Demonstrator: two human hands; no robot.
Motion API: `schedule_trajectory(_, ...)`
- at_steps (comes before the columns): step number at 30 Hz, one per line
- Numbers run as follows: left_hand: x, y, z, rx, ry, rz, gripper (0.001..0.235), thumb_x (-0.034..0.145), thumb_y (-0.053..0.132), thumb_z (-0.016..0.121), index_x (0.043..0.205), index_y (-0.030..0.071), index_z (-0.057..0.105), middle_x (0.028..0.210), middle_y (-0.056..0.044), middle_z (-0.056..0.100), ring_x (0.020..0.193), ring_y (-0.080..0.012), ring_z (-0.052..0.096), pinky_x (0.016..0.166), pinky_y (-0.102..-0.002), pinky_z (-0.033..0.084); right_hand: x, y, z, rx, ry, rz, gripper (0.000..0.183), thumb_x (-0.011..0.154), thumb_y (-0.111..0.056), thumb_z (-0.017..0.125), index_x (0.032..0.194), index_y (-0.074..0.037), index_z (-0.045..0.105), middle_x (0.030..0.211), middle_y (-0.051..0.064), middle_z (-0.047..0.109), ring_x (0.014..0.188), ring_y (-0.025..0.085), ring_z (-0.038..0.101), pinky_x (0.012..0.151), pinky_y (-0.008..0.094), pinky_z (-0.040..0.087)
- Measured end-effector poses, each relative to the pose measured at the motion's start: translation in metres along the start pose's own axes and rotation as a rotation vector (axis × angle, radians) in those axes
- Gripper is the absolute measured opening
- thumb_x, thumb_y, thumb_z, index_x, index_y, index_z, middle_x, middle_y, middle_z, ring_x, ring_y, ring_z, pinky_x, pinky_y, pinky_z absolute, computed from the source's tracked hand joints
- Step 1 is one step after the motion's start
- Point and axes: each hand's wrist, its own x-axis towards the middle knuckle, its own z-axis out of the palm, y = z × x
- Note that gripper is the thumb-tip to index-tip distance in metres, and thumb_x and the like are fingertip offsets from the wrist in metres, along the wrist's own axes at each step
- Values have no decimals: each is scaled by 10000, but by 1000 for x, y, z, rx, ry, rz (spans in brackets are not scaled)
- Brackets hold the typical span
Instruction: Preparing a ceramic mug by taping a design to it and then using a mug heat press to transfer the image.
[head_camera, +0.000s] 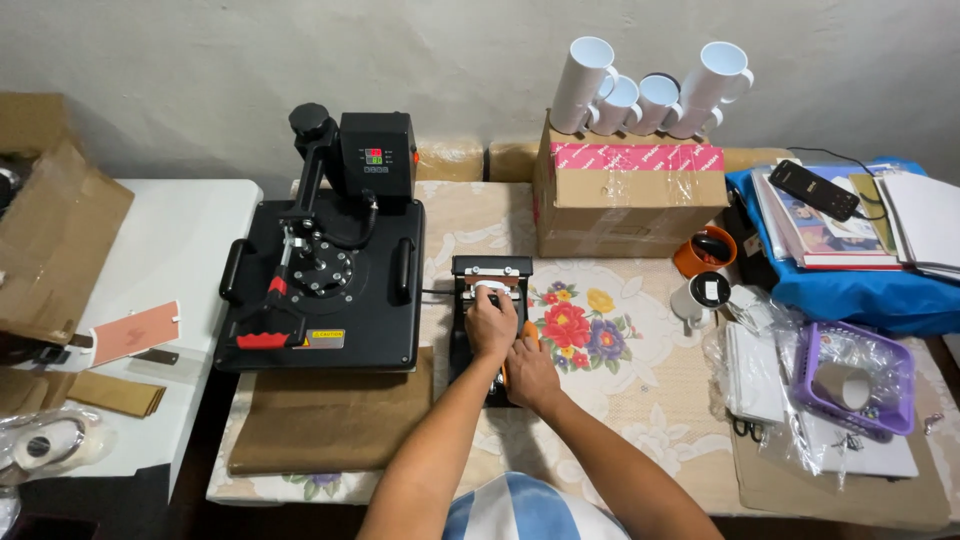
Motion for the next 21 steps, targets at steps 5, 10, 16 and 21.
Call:
schedule_trajectory(5,-1,7,-6,12,13,-8,203,1041,349,639,947,173,605,707,-183,773,738,-461,815,677,-559,640,5,2,9,5,46,-37,481,796,-431,764,1202,-195,662,1177,40,625,1220,283,518,1092,544,361)
schedule_trajectory(10,-3,10,-9,21,23,-10,203,1033,341,651,938,166,612,702,-194,770,744,-473,813,672,-570,637,12,4,11,3,3,-33,470,770,-457,709,1173,-223,647,1165,9,626,1212,266,520,1090,555,343)
schedule_trajectory(16,-2,9,-12,9,16,-5,200,1026,318,661,915,160,606,665,-186,751,709,-463,805,644,-538,628,13,5,25,-2,9,-42,558,684,-465,720,1174,-221,612,1153,11,589,1222,277,500,1077,552,350)
schedule_trajectory(21,-3,15,-17,-11,20,-12,209,1035,301,660,906,148,601,650,-192,740,701,-461,800,629,-531,622,13,4,36,-8,28,-47,617,645,-481,744,1180,-211,594,1169,32,577,1233,285,497,1094,566,358)
